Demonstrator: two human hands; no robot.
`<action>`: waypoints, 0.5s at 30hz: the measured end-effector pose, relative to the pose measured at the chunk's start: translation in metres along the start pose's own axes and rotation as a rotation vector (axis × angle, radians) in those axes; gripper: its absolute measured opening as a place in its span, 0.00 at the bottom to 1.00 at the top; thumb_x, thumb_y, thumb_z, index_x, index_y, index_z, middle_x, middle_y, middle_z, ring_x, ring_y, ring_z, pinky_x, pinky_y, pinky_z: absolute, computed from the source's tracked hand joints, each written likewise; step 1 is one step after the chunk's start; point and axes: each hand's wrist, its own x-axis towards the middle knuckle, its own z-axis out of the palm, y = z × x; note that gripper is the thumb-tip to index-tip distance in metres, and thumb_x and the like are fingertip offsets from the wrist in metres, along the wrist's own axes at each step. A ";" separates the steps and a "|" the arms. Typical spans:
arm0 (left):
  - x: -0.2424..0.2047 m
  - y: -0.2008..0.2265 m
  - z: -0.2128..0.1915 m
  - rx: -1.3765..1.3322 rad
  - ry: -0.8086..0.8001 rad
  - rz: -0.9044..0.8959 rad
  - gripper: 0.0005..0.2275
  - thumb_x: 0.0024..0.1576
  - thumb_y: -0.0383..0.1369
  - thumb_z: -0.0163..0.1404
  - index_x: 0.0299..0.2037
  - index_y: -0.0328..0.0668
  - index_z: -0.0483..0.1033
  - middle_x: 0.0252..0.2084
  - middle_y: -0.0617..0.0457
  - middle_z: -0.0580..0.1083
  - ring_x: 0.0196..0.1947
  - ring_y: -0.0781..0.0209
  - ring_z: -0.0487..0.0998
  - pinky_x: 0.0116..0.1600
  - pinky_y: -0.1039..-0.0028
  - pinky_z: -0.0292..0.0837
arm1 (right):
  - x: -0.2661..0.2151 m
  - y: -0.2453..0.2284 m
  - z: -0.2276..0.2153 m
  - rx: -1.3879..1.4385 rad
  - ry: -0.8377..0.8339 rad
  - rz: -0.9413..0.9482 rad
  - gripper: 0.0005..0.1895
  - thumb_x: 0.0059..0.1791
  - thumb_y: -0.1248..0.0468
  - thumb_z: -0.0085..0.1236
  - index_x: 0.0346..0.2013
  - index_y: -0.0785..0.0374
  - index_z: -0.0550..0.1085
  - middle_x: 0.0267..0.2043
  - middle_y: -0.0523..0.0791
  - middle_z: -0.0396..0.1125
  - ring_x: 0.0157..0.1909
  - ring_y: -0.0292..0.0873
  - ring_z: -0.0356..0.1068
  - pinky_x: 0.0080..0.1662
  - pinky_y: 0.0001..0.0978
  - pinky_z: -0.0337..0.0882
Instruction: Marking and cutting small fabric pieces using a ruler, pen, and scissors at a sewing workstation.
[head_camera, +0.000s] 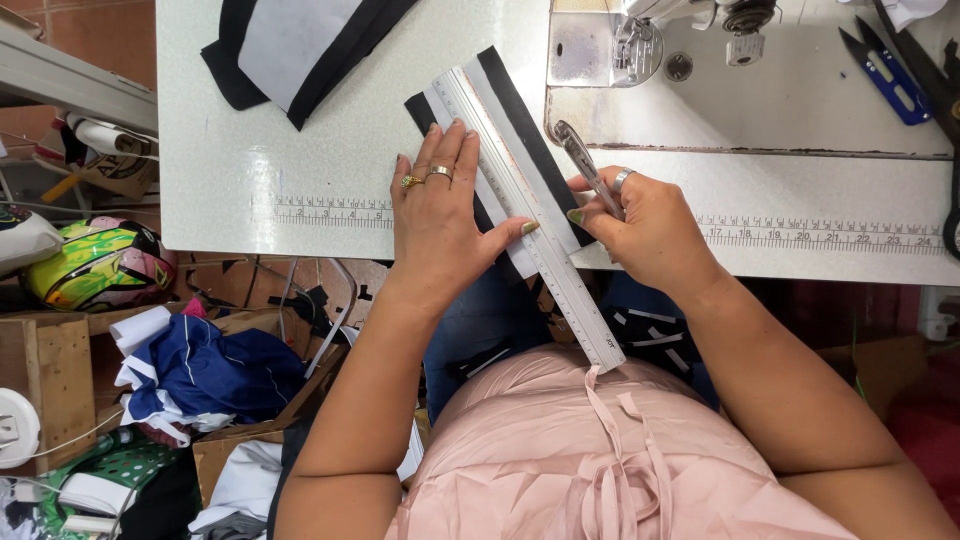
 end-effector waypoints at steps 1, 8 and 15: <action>0.000 0.000 0.000 -0.003 -0.001 -0.003 0.43 0.45 0.56 0.59 0.62 0.30 0.58 0.63 0.38 0.59 0.66 0.40 0.53 0.63 0.39 0.43 | -0.001 -0.001 0.000 -0.003 0.000 0.001 0.14 0.43 0.75 0.53 0.44 0.70 0.74 0.21 0.48 0.68 0.13 0.35 0.61 0.18 0.22 0.62; 0.000 0.002 -0.001 -0.008 -0.006 -0.008 0.43 0.45 0.56 0.59 0.62 0.30 0.58 0.63 0.38 0.58 0.66 0.39 0.53 0.63 0.37 0.43 | -0.002 -0.002 0.000 -0.002 0.001 -0.042 0.13 0.43 0.76 0.54 0.42 0.71 0.74 0.19 0.48 0.67 0.13 0.36 0.60 0.18 0.23 0.61; 0.000 0.000 0.001 0.008 -0.007 -0.003 0.43 0.45 0.57 0.58 0.62 0.30 0.58 0.63 0.38 0.58 0.66 0.39 0.53 0.63 0.37 0.43 | 0.018 -0.030 -0.008 -0.205 0.192 -0.645 0.14 0.54 0.62 0.43 0.44 0.66 0.75 0.34 0.51 0.71 0.31 0.44 0.68 0.32 0.28 0.65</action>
